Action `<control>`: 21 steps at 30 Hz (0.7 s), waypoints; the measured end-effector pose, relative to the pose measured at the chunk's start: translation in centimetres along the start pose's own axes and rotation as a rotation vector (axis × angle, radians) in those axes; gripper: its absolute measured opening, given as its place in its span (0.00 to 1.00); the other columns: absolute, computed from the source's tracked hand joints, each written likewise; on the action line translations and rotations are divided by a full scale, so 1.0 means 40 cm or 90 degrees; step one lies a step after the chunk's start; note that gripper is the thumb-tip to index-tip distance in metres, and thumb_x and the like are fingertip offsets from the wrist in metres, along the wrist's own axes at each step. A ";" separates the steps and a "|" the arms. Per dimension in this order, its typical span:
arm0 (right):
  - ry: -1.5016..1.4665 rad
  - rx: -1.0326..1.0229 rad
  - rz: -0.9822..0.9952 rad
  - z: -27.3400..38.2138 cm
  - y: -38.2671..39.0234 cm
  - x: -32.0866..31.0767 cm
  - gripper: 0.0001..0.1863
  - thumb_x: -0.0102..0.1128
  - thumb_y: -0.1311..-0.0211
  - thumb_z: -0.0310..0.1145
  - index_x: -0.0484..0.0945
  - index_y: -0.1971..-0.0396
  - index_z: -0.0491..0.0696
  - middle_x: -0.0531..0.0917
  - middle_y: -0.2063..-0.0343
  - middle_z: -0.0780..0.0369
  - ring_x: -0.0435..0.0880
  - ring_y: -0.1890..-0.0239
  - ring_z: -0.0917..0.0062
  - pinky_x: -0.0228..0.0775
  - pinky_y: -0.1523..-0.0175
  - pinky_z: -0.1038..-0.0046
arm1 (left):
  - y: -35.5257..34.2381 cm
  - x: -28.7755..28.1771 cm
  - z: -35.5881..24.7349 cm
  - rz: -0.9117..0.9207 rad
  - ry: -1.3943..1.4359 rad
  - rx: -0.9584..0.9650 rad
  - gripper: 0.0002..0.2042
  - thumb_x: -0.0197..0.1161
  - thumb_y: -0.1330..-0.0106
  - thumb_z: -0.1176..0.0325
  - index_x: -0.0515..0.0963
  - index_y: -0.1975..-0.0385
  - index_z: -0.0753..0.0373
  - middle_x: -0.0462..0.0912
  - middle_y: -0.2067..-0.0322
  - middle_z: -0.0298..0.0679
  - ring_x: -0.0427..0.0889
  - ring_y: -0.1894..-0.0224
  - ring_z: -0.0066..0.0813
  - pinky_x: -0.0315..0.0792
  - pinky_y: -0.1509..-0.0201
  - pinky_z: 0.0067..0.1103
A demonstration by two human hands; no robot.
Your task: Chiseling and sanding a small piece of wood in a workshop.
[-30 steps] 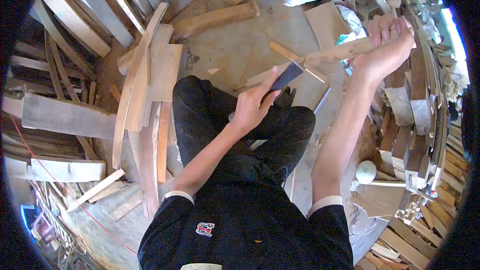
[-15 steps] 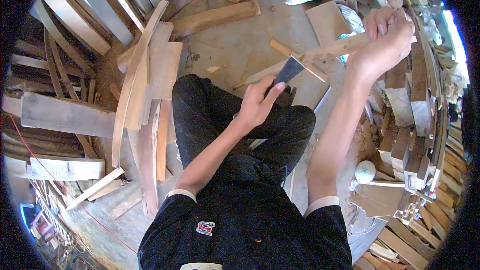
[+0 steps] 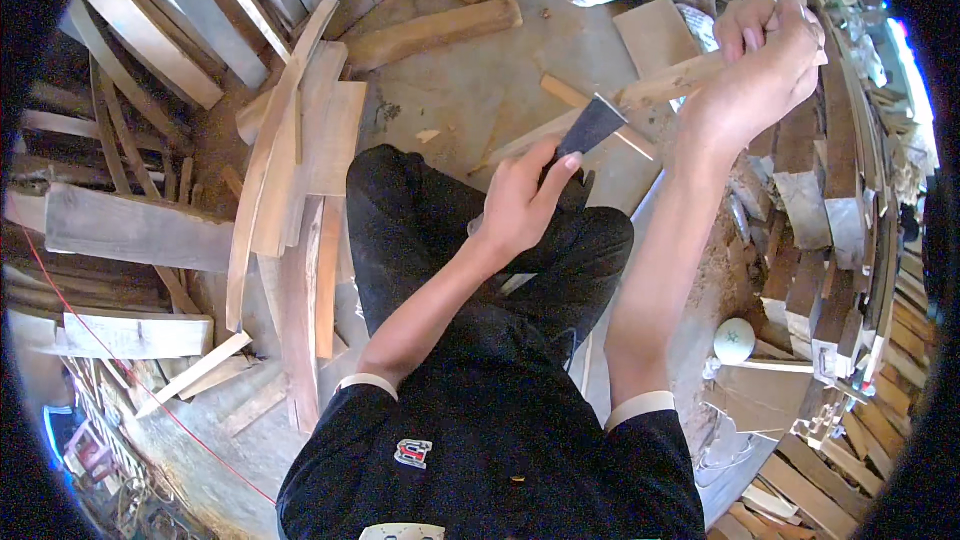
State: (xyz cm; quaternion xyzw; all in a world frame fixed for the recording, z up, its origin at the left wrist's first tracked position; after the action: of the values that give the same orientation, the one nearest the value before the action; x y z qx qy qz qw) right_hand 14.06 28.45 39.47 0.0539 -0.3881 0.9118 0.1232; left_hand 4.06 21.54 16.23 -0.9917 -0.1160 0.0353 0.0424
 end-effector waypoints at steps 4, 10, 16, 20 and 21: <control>0.000 -0.023 0.017 -0.014 -0.007 -0.008 0.17 0.42 0.38 0.33 0.57 0.87 0.49 0.58 0.87 0.69 0.54 0.84 0.85 0.42 0.77 0.78 | -0.003 0.009 0.050 0.022 -0.007 0.003 0.14 0.54 0.32 0.60 0.73 0.67 0.67 0.70 0.82 0.54 0.72 0.79 0.51 0.65 0.75 0.32; 0.029 -0.082 0.037 -0.005 -0.022 -0.011 0.16 0.43 0.38 0.33 0.57 0.86 0.49 0.58 0.87 0.69 0.54 0.83 0.85 0.43 0.77 0.79 | -0.004 0.011 0.000 0.001 0.037 0.014 0.15 0.53 0.31 0.59 0.72 0.70 0.67 0.70 0.83 0.51 0.70 0.81 0.45 0.65 0.74 0.31; -0.013 -0.050 0.015 -0.028 -0.022 -0.022 0.17 0.43 0.38 0.33 0.60 0.87 0.48 0.61 0.88 0.69 0.56 0.86 0.88 0.45 0.81 0.81 | -0.006 0.007 0.004 0.023 0.019 -0.012 0.14 0.54 0.32 0.59 0.75 0.62 0.66 0.73 0.80 0.50 0.72 0.79 0.44 0.66 0.73 0.30; -0.012 -0.048 0.025 -0.025 -0.029 -0.022 0.14 0.43 0.39 0.32 0.61 0.85 0.48 0.62 0.87 0.70 0.57 0.85 0.88 0.46 0.80 0.82 | -0.004 0.009 0.022 0.011 0.060 0.000 0.14 0.54 0.32 0.59 0.74 0.66 0.66 0.72 0.80 0.50 0.72 0.80 0.44 0.65 0.73 0.30; -0.012 -0.051 0.026 -0.021 -0.024 -0.019 0.14 0.43 0.39 0.32 0.61 0.85 0.48 0.62 0.87 0.70 0.57 0.85 0.88 0.46 0.80 0.82 | -0.006 0.014 0.034 0.025 0.046 -0.015 0.14 0.54 0.32 0.59 0.74 0.66 0.66 0.72 0.80 0.51 0.72 0.79 0.46 0.65 0.73 0.31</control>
State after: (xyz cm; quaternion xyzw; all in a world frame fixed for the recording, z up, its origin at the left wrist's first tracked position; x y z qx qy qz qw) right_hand 15.04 29.56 39.39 0.0499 -0.4267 0.8971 0.1031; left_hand 4.43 21.99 14.86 -0.9949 -0.0952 -0.0009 0.0339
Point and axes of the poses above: each hand's wrist, its own y-axis away from the middle knuckle, its own x-axis out of the palm, z = x × y, the point moved 9 cm from there along -y, towards the middle knuckle
